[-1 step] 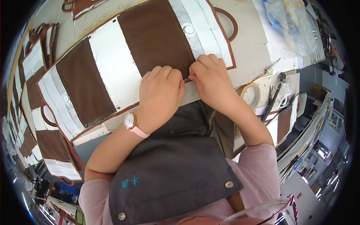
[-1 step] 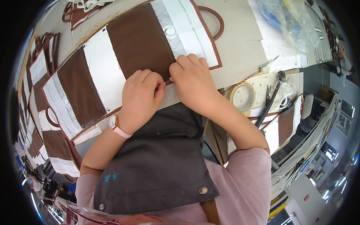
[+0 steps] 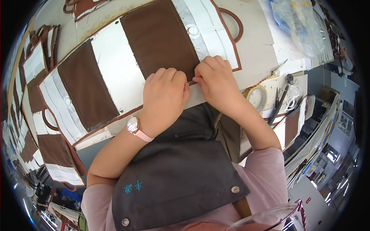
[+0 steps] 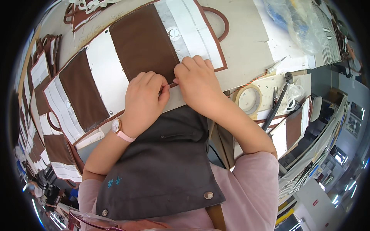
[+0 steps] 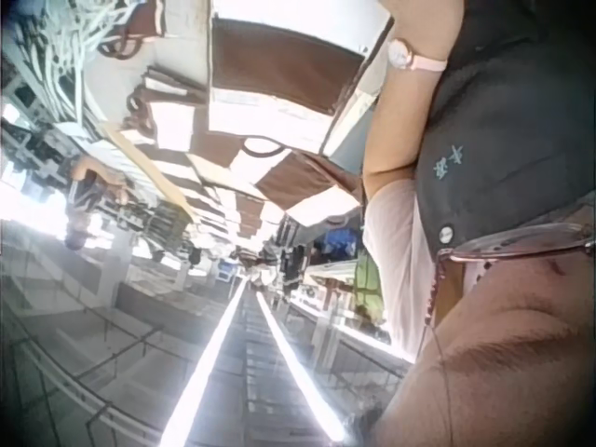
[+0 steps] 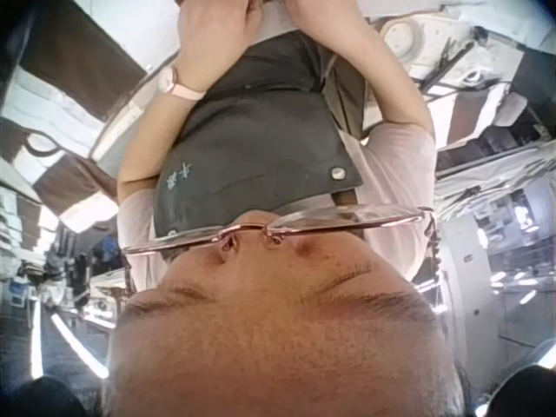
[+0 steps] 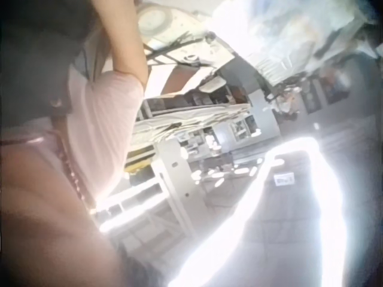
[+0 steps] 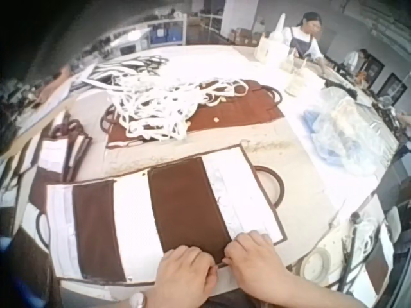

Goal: The person assembles brown tote bags at a workbench. They use a metal tool to press down seams and edges on the bag panels, then flip the bags to inspect the other side. The person also handles white straps, placing them onto the bag panels.

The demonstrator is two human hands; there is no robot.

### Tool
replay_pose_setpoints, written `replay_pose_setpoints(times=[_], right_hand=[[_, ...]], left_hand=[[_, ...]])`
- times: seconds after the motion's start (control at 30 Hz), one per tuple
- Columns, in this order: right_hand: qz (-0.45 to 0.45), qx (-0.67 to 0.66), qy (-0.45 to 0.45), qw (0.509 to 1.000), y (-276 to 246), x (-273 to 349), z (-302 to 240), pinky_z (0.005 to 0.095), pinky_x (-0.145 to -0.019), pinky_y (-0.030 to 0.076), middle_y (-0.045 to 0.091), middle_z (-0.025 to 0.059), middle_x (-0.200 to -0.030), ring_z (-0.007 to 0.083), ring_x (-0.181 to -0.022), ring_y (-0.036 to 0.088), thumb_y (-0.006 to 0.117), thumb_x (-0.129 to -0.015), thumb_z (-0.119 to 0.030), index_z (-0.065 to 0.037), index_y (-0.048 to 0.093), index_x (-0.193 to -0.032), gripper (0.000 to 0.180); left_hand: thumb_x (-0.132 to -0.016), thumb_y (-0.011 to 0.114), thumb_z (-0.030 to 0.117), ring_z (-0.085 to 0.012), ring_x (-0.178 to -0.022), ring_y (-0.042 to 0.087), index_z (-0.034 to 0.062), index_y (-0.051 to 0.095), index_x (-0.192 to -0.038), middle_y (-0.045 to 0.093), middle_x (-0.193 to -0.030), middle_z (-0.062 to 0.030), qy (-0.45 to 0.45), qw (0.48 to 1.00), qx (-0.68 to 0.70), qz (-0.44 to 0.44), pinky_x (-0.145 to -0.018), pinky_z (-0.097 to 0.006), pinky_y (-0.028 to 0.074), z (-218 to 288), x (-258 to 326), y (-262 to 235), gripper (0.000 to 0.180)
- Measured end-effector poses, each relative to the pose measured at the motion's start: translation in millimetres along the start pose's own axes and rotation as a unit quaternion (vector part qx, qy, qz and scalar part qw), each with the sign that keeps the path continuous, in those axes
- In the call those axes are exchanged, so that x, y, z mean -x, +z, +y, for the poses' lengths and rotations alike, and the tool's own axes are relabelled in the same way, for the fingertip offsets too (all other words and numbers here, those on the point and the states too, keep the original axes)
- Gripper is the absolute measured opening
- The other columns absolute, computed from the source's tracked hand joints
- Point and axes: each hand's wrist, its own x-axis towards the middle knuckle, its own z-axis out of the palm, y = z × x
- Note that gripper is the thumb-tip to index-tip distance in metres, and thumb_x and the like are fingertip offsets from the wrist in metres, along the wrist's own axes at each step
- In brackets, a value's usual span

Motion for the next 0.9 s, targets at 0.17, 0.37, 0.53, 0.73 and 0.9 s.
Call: replay_pose_setpoints(times=[0.17, 0.37, 0.53, 0.73, 0.9], right_hand=[[0.133, -0.081, 0.017, 0.988, -3, 9, 13, 0.0405, -0.076, 0.045, 0.060, 0.0104, -0.088, 0.0304, -0.085, 0.057, 0.066, -0.081, 0.005, -0.003, 0.064, -0.093, 0.014], [0.115, 0.014, -0.077, 0.990, 1, 37, 3, 0.0411, -0.086, 0.048, 0.061, 0.0114, -0.102, 0.0310, -0.094, 0.057, 0.064, -0.077, 0.005, 0.000, 0.068, -0.102, 0.027], [0.106, 0.071, -0.093, 0.987, 7, 35, 1, 0.0415, -0.089, 0.047, 0.061, 0.0107, -0.106, 0.0300, -0.096, 0.058, 0.066, -0.077, 0.002, 0.000, 0.069, -0.101, 0.024], [0.072, -0.086, 0.011, 0.994, -1, 23, 11, 0.0398, -0.083, 0.042, 0.060, 0.0046, -0.097, 0.0266, -0.090, 0.055, 0.076, -0.078, -0.011, -0.008, 0.068, -0.091, 0.016], [0.082, -0.020, 0.050, 0.995, 10, 10, 2, 0.0393, -0.080, 0.036, 0.053, 0.0024, -0.085, 0.0250, -0.085, 0.051, 0.078, -0.078, -0.017, -0.012, 0.062, -0.082, 0.017]], left_hand=[[-0.076, 0.070, 0.002, -0.0267, -0.072, 0.056, 0.0057, 0.059, -0.079, 0.057, -0.075, -0.0065, -0.005, 1.000, 0.000, -0.002, -0.067, -0.039, 0.045, 1, -2, 0, 0.012], [-0.079, 0.071, 0.004, -0.0263, -0.075, 0.056, 0.0058, 0.059, -0.080, 0.058, -0.077, -0.0060, 0.000, 1.000, 0.000, -0.008, -0.069, -0.040, 0.045, 0, 0, 0, 0.012], [-0.083, 0.069, 0.003, -0.0279, -0.080, 0.057, 0.0050, 0.064, -0.087, 0.061, -0.084, -0.0070, 0.000, 1.000, 0.009, -0.003, -0.072, -0.040, 0.046, -7, 8, -8, 0.007], [-0.083, 0.067, 0.000, -0.0279, -0.085, 0.058, 0.0069, 0.069, -0.097, 0.063, -0.091, -0.0080, -0.017, 0.999, 0.044, 0.009, -0.078, -0.039, 0.048, -26, 25, -23, 0.016], [-0.081, 0.067, 0.000, -0.0262, -0.084, 0.058, 0.0090, 0.072, -0.098, 0.063, -0.091, -0.0061, 0.017, 0.997, 0.064, -0.030, -0.078, -0.038, 0.047, -30, 23, -26, 0.020]])
